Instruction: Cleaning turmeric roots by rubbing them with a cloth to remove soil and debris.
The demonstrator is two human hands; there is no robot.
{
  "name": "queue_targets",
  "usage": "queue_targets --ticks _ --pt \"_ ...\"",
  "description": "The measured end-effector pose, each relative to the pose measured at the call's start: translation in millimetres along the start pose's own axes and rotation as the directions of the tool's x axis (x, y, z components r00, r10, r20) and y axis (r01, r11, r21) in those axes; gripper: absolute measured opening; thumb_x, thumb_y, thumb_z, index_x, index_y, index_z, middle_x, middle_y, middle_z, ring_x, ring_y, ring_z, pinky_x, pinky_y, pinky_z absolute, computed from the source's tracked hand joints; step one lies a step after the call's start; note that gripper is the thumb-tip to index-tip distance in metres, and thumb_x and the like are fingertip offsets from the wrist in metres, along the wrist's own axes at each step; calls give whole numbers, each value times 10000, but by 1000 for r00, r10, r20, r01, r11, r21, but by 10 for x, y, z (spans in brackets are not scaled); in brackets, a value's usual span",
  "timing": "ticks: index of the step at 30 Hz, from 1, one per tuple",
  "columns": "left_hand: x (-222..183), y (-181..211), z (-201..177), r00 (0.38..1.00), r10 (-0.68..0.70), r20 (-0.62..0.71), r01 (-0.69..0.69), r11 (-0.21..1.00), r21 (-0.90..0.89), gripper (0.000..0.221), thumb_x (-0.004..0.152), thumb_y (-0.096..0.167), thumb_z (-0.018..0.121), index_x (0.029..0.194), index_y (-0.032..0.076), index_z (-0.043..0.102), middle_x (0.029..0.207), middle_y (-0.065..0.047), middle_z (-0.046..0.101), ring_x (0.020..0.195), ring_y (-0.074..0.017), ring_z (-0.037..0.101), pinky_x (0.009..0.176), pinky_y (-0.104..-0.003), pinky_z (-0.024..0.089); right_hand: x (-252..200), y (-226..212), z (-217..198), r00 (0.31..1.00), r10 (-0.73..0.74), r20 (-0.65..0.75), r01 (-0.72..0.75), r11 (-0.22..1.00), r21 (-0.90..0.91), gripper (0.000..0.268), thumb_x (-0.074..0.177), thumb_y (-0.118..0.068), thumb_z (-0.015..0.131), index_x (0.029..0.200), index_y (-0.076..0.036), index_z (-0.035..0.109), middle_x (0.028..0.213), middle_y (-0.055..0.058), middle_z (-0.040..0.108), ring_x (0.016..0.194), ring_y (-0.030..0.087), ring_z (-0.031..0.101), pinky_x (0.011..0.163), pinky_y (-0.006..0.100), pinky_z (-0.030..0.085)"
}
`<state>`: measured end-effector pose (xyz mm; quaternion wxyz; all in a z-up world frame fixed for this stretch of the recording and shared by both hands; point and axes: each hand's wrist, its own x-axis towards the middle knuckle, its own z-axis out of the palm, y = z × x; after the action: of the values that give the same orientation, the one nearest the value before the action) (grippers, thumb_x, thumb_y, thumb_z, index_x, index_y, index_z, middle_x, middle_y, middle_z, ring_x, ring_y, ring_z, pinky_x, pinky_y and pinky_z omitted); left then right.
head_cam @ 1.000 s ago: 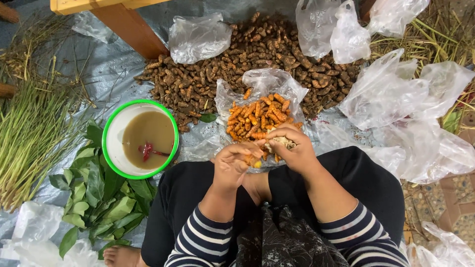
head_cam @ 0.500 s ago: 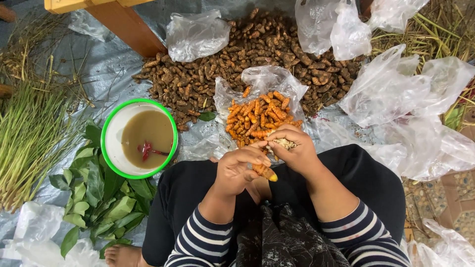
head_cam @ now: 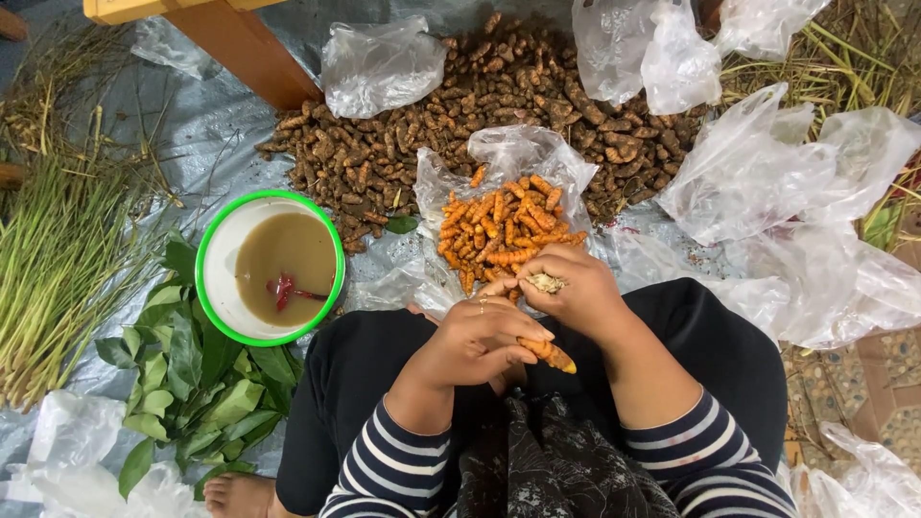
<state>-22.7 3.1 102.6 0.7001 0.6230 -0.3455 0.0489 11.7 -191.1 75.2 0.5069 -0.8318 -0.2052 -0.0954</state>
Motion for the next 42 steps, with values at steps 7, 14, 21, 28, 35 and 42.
queue_targets --ticks 7,14,21,28,35,42 --pt "-44 -59 47 997 -65 44 65 998 2 215 837 136 834 1041 109 774 957 -82 781 845 -290 746 1120 -599 385 -16 89 76 982 -181 -53 154 930 -333 82 828 -178 765 807 -204 690 768 -31 650 709 221 662 650 315 542" --pt "-124 -232 -26 972 -170 -162 115 946 -302 226 899 132 760 1115 68 731 971 -146 768 907 -299 737 1153 -668 311 -99 280 112 967 122 -224 -151 981 -120 89 856 -212 769 944 -201 779 851 -13 678 728 146 624 671 300 528" --pt "-264 -535 -8 749 -453 -484 3 733 -680 266 900 2 718 1105 -113 593 982 -269 702 975 -375 731 879 -522 614 -118 297 154 770 638 14 -457 535 711 150 836 7 652 932 79 743 600 38 570 507 102 633 400 262 551" --pt "-333 -760 -70 618 -680 -395 113 573 -811 188 910 -58 679 1076 -14 601 997 -186 743 927 -320 751 966 -626 557 -20 198 145 788 605 -118 -416 663 622 175 787 -28 850 934 -26 754 565 15 565 523 61 524 449 180 413" --pt "-353 -887 116 593 -700 -399 381 680 -627 348 801 -104 772 1108 -26 629 964 -143 735 846 -225 750 850 -434 650 25 132 185 936 349 38 -205 456 866 509 1038 -334 493 1481 -93 423 1001 145 680 891 182 717 818 392 640" --pt "-619 -1261 198 621 -709 -333 584 702 -407 305 791 -56 841 1069 -42 716 893 -159 763 765 -130 720 674 -290 640 -188 183 281 948 307 -86 -295 947 129 182 991 -269 638 1032 -97 681 629 75 652 533 204 633 522 300 506"
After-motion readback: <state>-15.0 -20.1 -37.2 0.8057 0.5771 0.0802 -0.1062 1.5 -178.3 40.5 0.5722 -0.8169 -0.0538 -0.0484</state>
